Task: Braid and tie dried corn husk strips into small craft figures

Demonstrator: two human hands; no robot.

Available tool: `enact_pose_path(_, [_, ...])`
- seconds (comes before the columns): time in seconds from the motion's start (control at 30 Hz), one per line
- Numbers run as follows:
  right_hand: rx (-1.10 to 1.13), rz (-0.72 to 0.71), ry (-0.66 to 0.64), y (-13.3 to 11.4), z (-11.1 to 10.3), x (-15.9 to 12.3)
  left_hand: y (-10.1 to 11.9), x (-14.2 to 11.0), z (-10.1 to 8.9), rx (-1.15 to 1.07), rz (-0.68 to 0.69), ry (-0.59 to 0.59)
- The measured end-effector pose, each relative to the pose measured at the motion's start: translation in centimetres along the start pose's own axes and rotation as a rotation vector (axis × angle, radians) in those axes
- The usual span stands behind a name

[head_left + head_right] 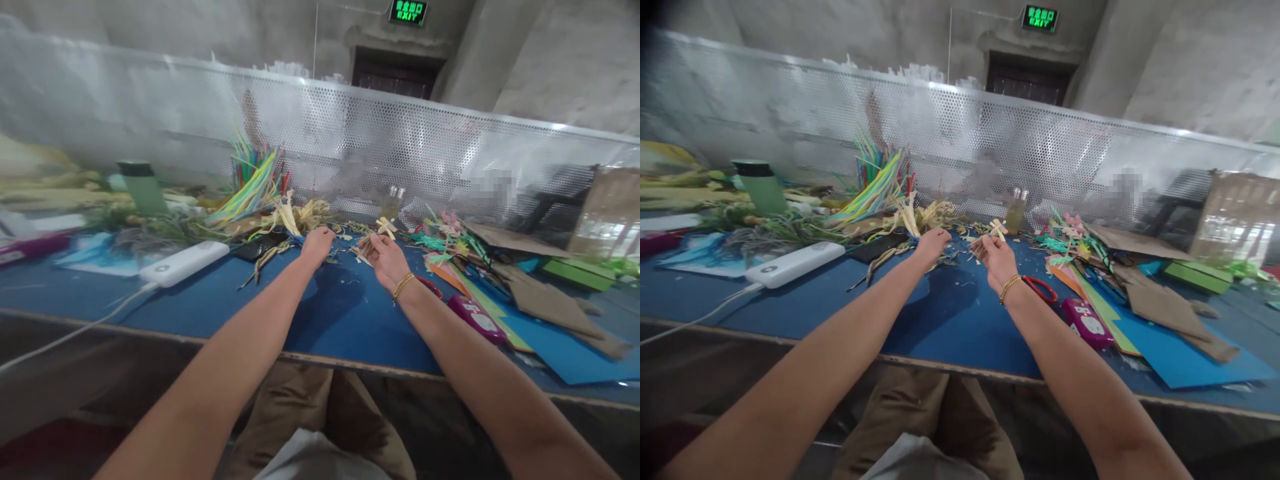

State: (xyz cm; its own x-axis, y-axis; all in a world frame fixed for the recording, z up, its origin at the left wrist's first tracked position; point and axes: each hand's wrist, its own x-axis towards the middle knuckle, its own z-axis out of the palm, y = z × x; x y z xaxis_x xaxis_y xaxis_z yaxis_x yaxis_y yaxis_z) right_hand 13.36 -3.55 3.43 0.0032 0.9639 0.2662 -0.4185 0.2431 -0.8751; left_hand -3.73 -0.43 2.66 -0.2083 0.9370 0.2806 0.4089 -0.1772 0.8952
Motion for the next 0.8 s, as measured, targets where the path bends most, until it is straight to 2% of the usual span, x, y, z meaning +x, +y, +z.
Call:
enact_pose_path(0.07, [-0.039,0.068,0.017,0.6,-0.4,0.2,0.2,-0.2,0.8,-0.018,0.044,-0.008])
enact_pose_path(0.17, [-0.083,0.125,0.022,1.4,-0.7,0.5,0.5,-0.9,1.9,-0.09,0.075,-0.087])
enact_pose_path(0.33, [-0.124,0.16,0.015,2.5,-0.9,0.7,1.3,-2.2,2.8,-0.369,0.007,-0.314])
enact_pose_path(0.4, [-0.143,0.176,-0.006,2.9,-0.9,0.6,1.4,-2.5,3.0,-0.459,-0.029,-0.364])
enact_pose_path(0.63, [-0.226,0.265,-0.104,2.9,-0.8,0.1,1.0,-1.9,3.1,-0.687,-0.17,-0.361])
enact_pose_path(0.8, [-0.273,0.302,-0.139,2.7,-0.6,-0.3,0.8,-1.1,2.4,-0.832,-0.3,-0.232])
